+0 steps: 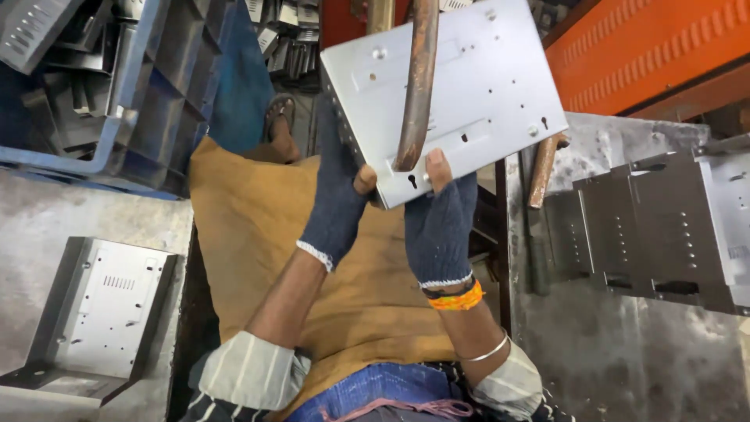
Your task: The person picks up rectangular metal parts from a blue bin and places them against a vertical metal rod to process them. After processing, the person uses a hammer to tap the parts and then places them on a metal table. The person repeats this process for multiple metal parts.
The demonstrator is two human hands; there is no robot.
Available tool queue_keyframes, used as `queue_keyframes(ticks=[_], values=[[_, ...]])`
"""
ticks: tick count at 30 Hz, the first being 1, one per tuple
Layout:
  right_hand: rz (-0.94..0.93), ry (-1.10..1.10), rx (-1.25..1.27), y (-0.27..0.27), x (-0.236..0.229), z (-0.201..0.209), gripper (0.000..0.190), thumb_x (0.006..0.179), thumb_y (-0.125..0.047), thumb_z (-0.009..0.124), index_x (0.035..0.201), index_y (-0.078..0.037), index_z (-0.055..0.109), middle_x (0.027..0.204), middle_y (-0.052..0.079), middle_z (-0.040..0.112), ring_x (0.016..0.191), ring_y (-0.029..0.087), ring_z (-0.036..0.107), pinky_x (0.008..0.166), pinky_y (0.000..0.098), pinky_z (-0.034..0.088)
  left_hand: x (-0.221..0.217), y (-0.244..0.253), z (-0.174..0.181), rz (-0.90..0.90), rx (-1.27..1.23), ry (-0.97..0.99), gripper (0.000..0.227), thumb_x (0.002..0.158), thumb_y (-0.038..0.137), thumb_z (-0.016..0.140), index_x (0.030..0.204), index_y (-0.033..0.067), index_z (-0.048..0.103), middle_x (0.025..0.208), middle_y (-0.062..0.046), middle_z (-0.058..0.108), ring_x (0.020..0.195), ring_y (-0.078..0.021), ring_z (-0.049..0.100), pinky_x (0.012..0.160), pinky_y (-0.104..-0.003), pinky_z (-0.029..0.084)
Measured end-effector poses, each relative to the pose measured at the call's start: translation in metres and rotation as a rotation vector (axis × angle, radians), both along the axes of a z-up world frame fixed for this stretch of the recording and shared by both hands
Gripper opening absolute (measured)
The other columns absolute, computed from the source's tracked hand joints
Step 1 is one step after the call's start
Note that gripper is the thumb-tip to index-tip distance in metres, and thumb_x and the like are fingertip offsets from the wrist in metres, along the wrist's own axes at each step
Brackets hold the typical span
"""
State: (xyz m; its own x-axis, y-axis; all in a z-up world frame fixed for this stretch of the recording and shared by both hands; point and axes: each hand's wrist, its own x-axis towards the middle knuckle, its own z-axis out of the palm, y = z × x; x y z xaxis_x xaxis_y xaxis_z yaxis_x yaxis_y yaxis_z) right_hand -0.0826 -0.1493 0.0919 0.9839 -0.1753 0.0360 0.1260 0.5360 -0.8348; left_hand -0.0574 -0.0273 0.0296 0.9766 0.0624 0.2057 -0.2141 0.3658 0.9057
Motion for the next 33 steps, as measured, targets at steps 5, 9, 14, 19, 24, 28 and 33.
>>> queue_keyframes(ticks=[5,9,14,19,24,28,33], values=[[-0.022,0.024,0.058,-0.008,0.017,-0.015,0.045,0.103,-0.018,0.063,0.142,-0.004,0.048,0.131,0.005,0.057,0.119,0.015,0.057,0.102,0.0344,0.051,0.027,0.004,-0.010,0.054,0.106,-0.077,0.127,0.085,0.075,0.074,0.169,0.0076,0.007,0.172,-0.013,0.027,0.158,-0.0243,0.033,0.134,-0.041,0.034],[0.094,-0.052,0.008,-0.026,0.022,-0.044,0.037,0.118,-0.018,0.062,0.139,0.012,0.054,0.121,0.011,0.054,0.107,0.019,0.053,0.102,0.0369,0.050,0.036,0.001,-0.002,0.027,0.022,-0.086,0.128,0.084,0.071,0.079,0.171,0.0091,0.009,0.174,-0.013,0.028,0.159,-0.0246,0.033,0.133,-0.041,0.033],[-0.330,-0.465,-1.419,-0.028,0.018,-0.044,0.052,0.104,-0.013,0.068,0.149,0.002,0.045,0.140,0.016,0.054,0.129,0.027,0.055,0.112,0.0396,0.047,0.037,0.001,-0.006,0.005,0.015,-0.025,0.129,0.082,0.070,0.080,0.171,0.0106,0.008,0.175,-0.012,0.025,0.160,-0.0245,0.031,0.131,-0.040,0.033],[-0.239,-0.448,-1.015,-0.023,0.023,-0.053,0.034,0.119,-0.009,0.060,0.151,-0.006,0.049,0.148,0.011,0.048,0.133,0.021,0.055,0.115,0.0339,0.052,0.037,0.000,-0.010,-0.032,-0.031,-0.029,0.130,0.082,0.070,0.081,0.170,0.0110,0.006,0.176,-0.013,0.022,0.160,-0.0253,0.031,0.131,-0.041,0.033],[-0.055,0.006,-0.045,-0.009,0.026,-0.023,0.050,0.107,-0.017,0.058,0.151,0.000,0.044,0.144,0.009,0.053,0.122,0.020,0.056,0.097,0.0388,0.051,0.040,0.002,-0.008,-0.028,0.058,-0.052,0.126,0.084,0.072,0.076,0.170,0.0124,0.006,0.176,-0.011,0.020,0.161,-0.0230,0.028,0.133,-0.040,0.031],[-0.065,-0.062,0.052,0.002,0.026,0.001,0.055,0.101,-0.012,0.061,0.151,-0.006,0.039,0.146,0.007,0.051,0.127,0.019,0.058,0.105,0.0383,0.054,0.042,-0.002,0.001,-0.118,-0.100,-0.103,0.129,0.082,0.070,0.079,0.170,0.0119,0.005,0.174,-0.013,0.024,0.159,-0.0259,0.031,0.130,-0.042,0.032],[0.021,-0.062,0.236,-0.015,0.015,-0.016,0.051,0.111,-0.010,0.063,0.156,0.002,0.042,0.132,0.012,0.055,0.114,0.023,0.057,0.096,0.0400,0.053,0.044,0.008,0.003,0.111,-0.119,-0.027,0.098,0.097,0.062,0.065,0.161,0.0048,0.018,0.162,-0.009,0.033,0.148,-0.0217,0.036,0.123,-0.036,0.033]])
